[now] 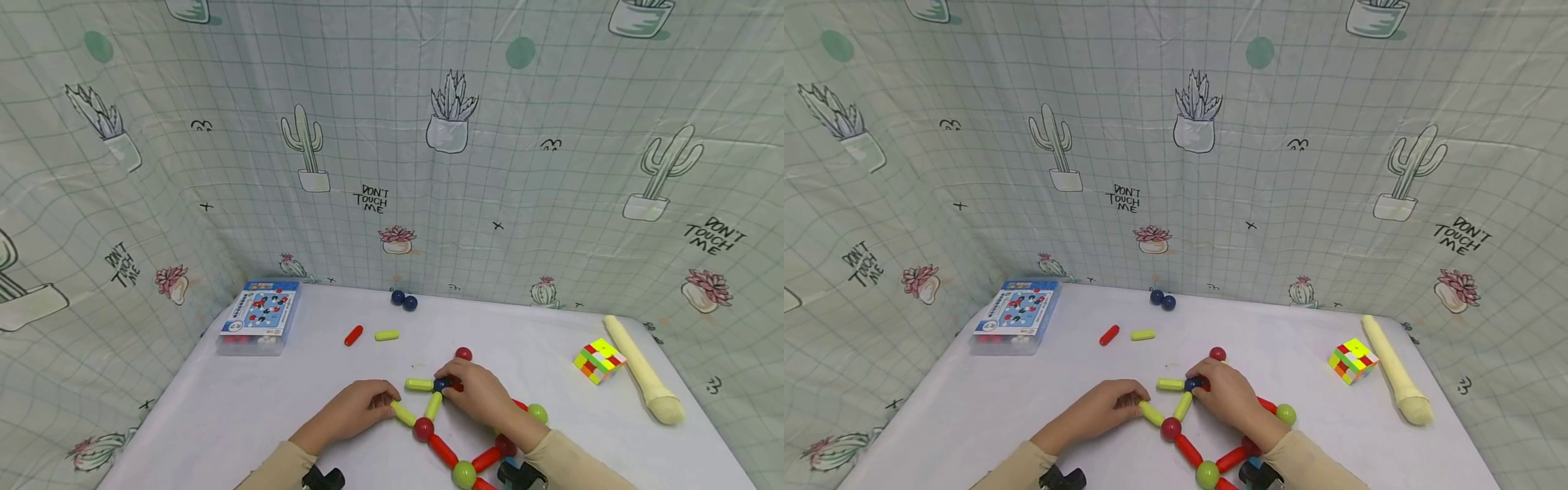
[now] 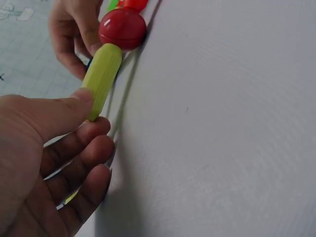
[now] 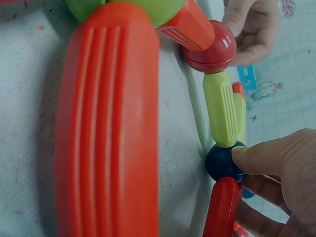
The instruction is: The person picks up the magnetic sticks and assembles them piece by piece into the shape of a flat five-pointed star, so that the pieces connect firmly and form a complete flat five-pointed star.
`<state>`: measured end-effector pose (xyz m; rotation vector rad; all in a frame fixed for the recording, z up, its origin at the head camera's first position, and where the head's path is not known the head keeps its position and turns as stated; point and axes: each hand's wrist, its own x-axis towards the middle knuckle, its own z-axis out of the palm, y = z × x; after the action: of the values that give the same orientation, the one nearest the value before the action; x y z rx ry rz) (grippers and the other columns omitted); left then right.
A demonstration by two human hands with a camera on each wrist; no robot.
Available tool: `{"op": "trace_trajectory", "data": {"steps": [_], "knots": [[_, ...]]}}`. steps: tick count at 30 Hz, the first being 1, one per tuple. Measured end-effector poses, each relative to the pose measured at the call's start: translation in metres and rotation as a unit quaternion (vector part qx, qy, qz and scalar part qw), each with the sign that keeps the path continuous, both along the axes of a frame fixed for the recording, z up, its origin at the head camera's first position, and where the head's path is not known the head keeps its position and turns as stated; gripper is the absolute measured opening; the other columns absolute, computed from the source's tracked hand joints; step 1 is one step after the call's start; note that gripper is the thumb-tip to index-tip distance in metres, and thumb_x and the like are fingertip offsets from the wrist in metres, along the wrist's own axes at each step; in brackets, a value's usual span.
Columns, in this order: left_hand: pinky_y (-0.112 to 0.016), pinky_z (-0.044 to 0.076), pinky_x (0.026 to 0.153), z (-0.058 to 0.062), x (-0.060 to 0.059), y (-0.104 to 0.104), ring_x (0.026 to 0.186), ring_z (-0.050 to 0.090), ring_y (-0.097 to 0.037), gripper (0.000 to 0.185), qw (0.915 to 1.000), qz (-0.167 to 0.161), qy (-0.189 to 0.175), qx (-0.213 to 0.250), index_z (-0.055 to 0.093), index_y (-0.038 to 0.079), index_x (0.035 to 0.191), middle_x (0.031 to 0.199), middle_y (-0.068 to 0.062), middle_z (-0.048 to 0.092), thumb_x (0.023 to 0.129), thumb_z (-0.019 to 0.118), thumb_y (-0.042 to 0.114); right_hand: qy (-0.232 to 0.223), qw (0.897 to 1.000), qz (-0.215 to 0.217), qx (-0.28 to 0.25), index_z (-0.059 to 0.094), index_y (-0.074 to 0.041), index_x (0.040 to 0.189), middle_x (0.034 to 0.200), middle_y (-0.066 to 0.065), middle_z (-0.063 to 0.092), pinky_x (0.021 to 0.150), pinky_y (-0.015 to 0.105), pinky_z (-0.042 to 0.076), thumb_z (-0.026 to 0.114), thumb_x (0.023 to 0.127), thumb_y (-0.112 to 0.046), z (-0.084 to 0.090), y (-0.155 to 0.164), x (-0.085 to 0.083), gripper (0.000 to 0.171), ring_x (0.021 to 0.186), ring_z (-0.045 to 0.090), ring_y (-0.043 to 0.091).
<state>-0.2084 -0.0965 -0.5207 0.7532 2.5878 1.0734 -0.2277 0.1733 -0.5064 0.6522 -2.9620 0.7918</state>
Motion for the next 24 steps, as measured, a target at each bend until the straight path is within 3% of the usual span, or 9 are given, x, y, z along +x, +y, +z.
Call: {"op": "trace_trajectory", "data": {"steps": [4, 9, 15, 20, 24], "knots": [[-0.021, 0.048, 0.069, -0.0019, 0.0009, 0.0030, 0.075, 0.053, -0.001, 0.014, 0.9995, 0.027, -0.002, 0.017, 0.071, 0.017, 0.107, 0.084, 0.015, 0.059, 0.095, 0.073, 0.026, -0.002, 1.000, -0.001, 0.000, 0.076, -0.016, 0.107, 0.106, -0.004, 0.069, 0.086, 0.043, 0.055, 0.081, 0.085, -0.008, 0.0014, -0.0006, 0.0004, 0.024, 0.094, 0.063, 0.014], [-0.021, 0.048, 0.069, -0.0040, 0.0025, 0.0057, 0.075, 0.054, -0.001, 0.013, 0.9987, 0.039, -0.002, 0.034, 0.071, 0.016, 0.105, 0.083, 0.014, 0.060, 0.094, 0.074, 0.023, -0.001, 1.000, 0.005, 0.006, 0.076, -0.016, 0.108, 0.106, -0.004, 0.069, 0.086, 0.044, 0.055, 0.081, 0.085, -0.008, 0.0023, -0.0008, 0.0010, 0.024, 0.094, 0.063, 0.015], [-0.021, 0.048, 0.069, -0.0045, 0.0030, 0.0082, 0.074, 0.053, -0.001, 0.013, 0.9987, 0.045, 0.016, 0.020, 0.072, 0.017, 0.107, 0.083, 0.016, 0.059, 0.095, 0.074, 0.022, 0.005, 1.000, 0.007, 0.007, 0.076, -0.015, 0.108, 0.106, -0.003, 0.069, 0.086, 0.043, 0.055, 0.081, 0.085, -0.008, 0.0022, -0.0009, 0.0009, 0.024, 0.095, 0.064, 0.015], [-0.021, 0.048, 0.068, -0.0043, 0.0009, 0.0082, 0.074, 0.053, -0.002, 0.015, 0.9986, 0.050, 0.010, 0.015, 0.073, 0.016, 0.108, 0.082, 0.015, 0.059, 0.095, 0.074, 0.024, 0.002, 1.000, 0.008, 0.011, 0.076, -0.015, 0.108, 0.108, -0.002, 0.069, 0.087, 0.044, 0.055, 0.082, 0.084, -0.009, 0.0021, -0.0006, 0.0004, 0.026, 0.094, 0.063, 0.016], [-0.023, 0.048, 0.068, -0.0024, -0.0042, 0.0073, 0.074, 0.054, -0.003, 0.015, 0.9971, 0.070, 0.020, 0.022, 0.073, 0.015, 0.107, 0.081, 0.014, 0.059, 0.096, 0.072, 0.025, 0.001, 1.000, 0.008, 0.015, 0.076, -0.015, 0.109, 0.108, -0.002, 0.069, 0.088, 0.044, 0.055, 0.082, 0.084, -0.009, 0.0020, 0.0001, -0.0001, 0.026, 0.096, 0.064, 0.016]]}}
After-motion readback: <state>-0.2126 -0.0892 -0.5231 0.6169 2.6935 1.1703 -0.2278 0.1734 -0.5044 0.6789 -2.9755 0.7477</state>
